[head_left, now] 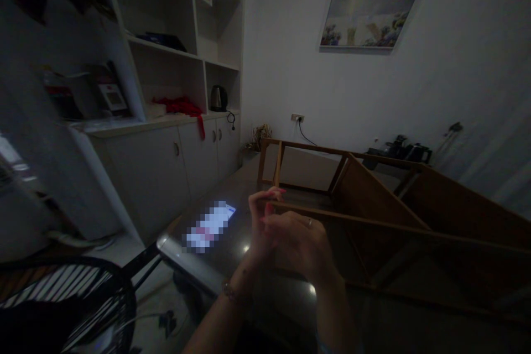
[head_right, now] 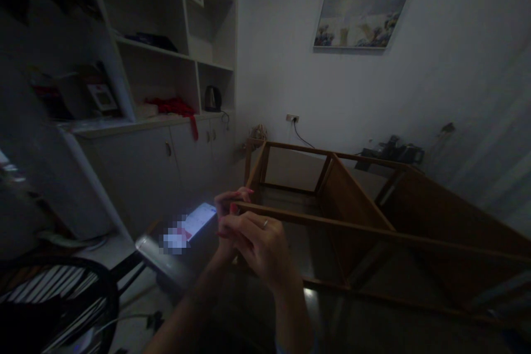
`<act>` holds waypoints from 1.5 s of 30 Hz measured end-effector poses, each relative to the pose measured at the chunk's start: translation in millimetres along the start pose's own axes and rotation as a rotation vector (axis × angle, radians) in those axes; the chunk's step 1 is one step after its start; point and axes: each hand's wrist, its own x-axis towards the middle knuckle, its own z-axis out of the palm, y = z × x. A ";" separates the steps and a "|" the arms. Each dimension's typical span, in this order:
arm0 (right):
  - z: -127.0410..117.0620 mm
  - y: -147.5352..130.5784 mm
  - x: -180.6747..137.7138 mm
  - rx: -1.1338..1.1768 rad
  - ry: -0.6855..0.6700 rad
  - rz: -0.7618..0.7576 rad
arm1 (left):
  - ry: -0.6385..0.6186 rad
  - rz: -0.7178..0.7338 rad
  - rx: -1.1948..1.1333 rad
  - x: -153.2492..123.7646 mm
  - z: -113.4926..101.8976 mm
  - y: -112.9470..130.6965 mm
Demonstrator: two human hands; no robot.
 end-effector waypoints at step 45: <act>36.9 -9.7 -14.6 -0.330 0.336 -0.040 | 0.048 0.020 -0.037 1.6 8.2 -1.7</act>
